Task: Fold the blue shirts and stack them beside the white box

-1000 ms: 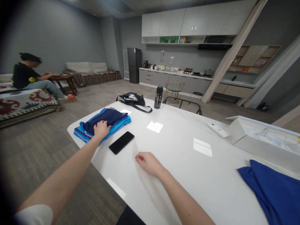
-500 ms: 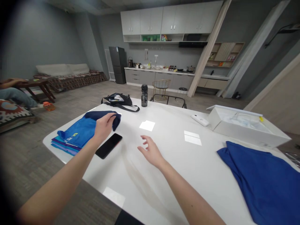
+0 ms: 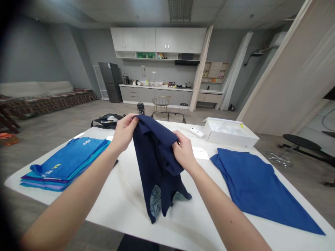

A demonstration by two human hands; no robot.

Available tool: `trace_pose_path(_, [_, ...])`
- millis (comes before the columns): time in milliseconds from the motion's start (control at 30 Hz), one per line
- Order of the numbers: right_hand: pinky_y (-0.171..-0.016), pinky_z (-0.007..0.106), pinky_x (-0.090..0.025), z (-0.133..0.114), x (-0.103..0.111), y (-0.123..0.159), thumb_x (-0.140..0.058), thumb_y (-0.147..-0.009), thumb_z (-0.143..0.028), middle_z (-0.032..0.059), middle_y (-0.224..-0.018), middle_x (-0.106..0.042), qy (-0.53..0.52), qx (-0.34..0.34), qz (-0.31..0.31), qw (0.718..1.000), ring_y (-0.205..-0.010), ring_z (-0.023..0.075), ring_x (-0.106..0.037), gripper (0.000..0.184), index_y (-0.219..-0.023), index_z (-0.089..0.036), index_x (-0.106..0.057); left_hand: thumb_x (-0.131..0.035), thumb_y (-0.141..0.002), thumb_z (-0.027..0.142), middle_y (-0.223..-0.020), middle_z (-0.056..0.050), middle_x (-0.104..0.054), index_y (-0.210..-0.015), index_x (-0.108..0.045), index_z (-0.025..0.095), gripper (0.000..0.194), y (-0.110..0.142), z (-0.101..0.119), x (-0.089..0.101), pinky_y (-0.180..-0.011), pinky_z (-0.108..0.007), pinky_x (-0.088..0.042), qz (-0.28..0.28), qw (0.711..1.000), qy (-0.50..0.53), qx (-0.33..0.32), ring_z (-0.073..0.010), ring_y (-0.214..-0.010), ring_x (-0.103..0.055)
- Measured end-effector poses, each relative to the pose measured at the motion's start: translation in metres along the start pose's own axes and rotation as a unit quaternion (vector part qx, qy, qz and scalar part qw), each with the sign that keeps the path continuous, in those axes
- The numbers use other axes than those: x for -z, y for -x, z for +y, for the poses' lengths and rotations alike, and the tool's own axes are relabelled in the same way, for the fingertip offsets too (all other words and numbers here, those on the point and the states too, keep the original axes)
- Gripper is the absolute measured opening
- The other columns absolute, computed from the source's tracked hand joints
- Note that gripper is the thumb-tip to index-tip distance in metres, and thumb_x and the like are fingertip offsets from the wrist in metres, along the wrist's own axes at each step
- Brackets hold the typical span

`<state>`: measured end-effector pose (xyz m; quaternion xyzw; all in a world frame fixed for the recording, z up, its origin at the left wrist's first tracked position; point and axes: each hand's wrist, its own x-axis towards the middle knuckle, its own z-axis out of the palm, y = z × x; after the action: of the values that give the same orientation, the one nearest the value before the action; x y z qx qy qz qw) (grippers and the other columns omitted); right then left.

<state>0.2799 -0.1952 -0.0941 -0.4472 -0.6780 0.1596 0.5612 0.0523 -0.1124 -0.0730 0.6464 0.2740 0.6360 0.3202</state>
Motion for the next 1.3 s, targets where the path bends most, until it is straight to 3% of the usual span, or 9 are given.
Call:
trace_pose_path(133, [-0.065, 0.027, -0.044, -0.005, 0.033, 0.001, -0.058, -0.087, -0.036, -0.0003, -0.077, -0.067, -0.023, -0.067, 0.008, 0.997, -0.074, 0.0181, -0.058, 0.021, -0.082, -0.020, -0.070, -0.070, -0.083, 0.052, -0.083, -0.001, -0.069, -0.097, -0.070, 0.018, 0.037, 0.004, -0.028, -0.043, -0.068, -0.022, -0.045, -0.050, 0.977, 0.148, 0.145, -0.0146, -0.076, -0.060])
trace_pose_path(233, [-0.071, 0.030, -0.048, -0.001, 0.048, 0.003, -0.061, -0.087, -0.044, 0.0001, -0.076, -0.069, -0.056, -0.106, 0.002, 0.993, -0.081, 0.0212, -0.062, 0.027, -0.079, -0.021, -0.071, -0.069, -0.083, 0.049, -0.084, -0.001, -0.069, -0.096, -0.071, 0.017, 0.035, 0.016, -0.041, -0.078, -0.072, -0.024, -0.044, -0.039, 0.973, 0.155, 0.168, -0.0156, -0.079, -0.059])
trace_pose_path(500, [-0.081, 0.036, -0.055, 0.015, 0.080, 0.005, -0.070, -0.079, -0.060, 0.0017, -0.083, -0.075, -0.149, -0.205, 0.062, 0.966, -0.091, 0.0271, -0.069, 0.043, -0.096, -0.021, -0.073, -0.057, -0.091, 0.039, -0.097, -0.005, -0.063, -0.101, -0.067, 0.019, 0.025, 0.056, -0.036, -0.127, -0.086, -0.032, -0.045, -0.030, 0.995, -0.087, 0.047, -0.0203, -0.094, -0.058])
trace_pose_path(667, [-0.083, 0.038, -0.057, 0.019, 0.087, 0.013, -0.074, -0.078, -0.056, 0.0012, -0.088, -0.076, -0.238, -0.227, 0.054, 0.943, -0.091, 0.0258, -0.071, 0.037, -0.098, -0.025, -0.070, -0.072, -0.082, 0.037, -0.121, -0.013, -0.052, -0.128, -0.050, 0.020, 0.054, 0.122, -0.028, -0.151, -0.101, -0.047, -0.042, -0.009, 0.952, -0.289, -0.101, -0.0298, -0.117, -0.051])
trace_pose_path(767, [-0.084, 0.038, -0.058, 0.014, 0.085, 0.025, -0.074, -0.079, -0.054, 0.0014, -0.089, -0.076, -0.274, -0.228, 0.038, 0.934, -0.091, 0.0254, -0.071, 0.035, -0.096, -0.024, -0.070, -0.069, -0.083, 0.026, -0.129, -0.017, -0.048, -0.136, -0.045, 0.019, 0.059, 0.151, -0.039, -0.162, -0.104, -0.053, -0.038, -0.016, 0.920, -0.378, -0.098, -0.0342, -0.125, -0.046])
trace_pose_path(900, [-0.087, 0.038, -0.057, 0.007, 0.088, 0.041, -0.074, -0.079, -0.056, 0.0016, -0.092, -0.075, -0.271, -0.201, 0.066, 0.939, -0.099, 0.0263, -0.070, 0.038, -0.098, -0.023, -0.071, -0.061, -0.077, 0.008, -0.130, -0.015, -0.050, -0.149, -0.036, 0.022, 0.078, 0.163, -0.074, -0.158, -0.099, -0.047, -0.043, -0.065, 0.892, -0.447, 0.023, -0.0319, -0.120, -0.051])
trace_pose_path(1067, [-0.098, 0.040, -0.052, 0.021, 0.116, 0.056, -0.066, -0.084, -0.059, 0.0031, -0.100, -0.075, -0.176, -0.140, 0.252, 0.941, -0.109, 0.0257, -0.066, 0.041, -0.101, -0.022, -0.071, -0.049, -0.079, 0.004, -0.127, -0.012, -0.059, -0.137, -0.055, 0.024, 0.062, 0.158, -0.112, -0.129, -0.087, -0.035, -0.049, -0.183, 0.858, -0.446, 0.175, -0.0261, -0.112, -0.061])
trace_pose_path(1167, [-0.106, 0.041, -0.046, 0.045, 0.140, 0.065, -0.058, -0.089, -0.058, 0.0051, -0.109, -0.073, -0.074, -0.092, 0.369, 0.922, -0.116, 0.0244, -0.063, 0.045, -0.109, -0.019, -0.070, -0.049, -0.078, 0.007, -0.114, -0.011, -0.069, -0.116, -0.069, 0.026, 0.047, 0.136, -0.111, -0.101, -0.083, -0.035, -0.050, -0.222, 0.827, -0.454, 0.248, -0.0279, -0.104, -0.066])
trace_pose_path(1300, [-0.102, 0.043, -0.047, 0.089, 0.170, 0.078, -0.046, -0.094, -0.057, 0.0106, -0.111, -0.072, 0.042, -0.112, 0.468, 0.876, -0.111, 0.0262, -0.064, 0.051, -0.111, -0.014, -0.068, -0.051, -0.076, 0.011, -0.107, -0.012, -0.073, -0.108, -0.072, 0.027, 0.042, 0.084, -0.090, -0.059, -0.079, -0.040, -0.051, -0.175, 0.807, -0.519, 0.221, -0.0335, -0.100, -0.068])
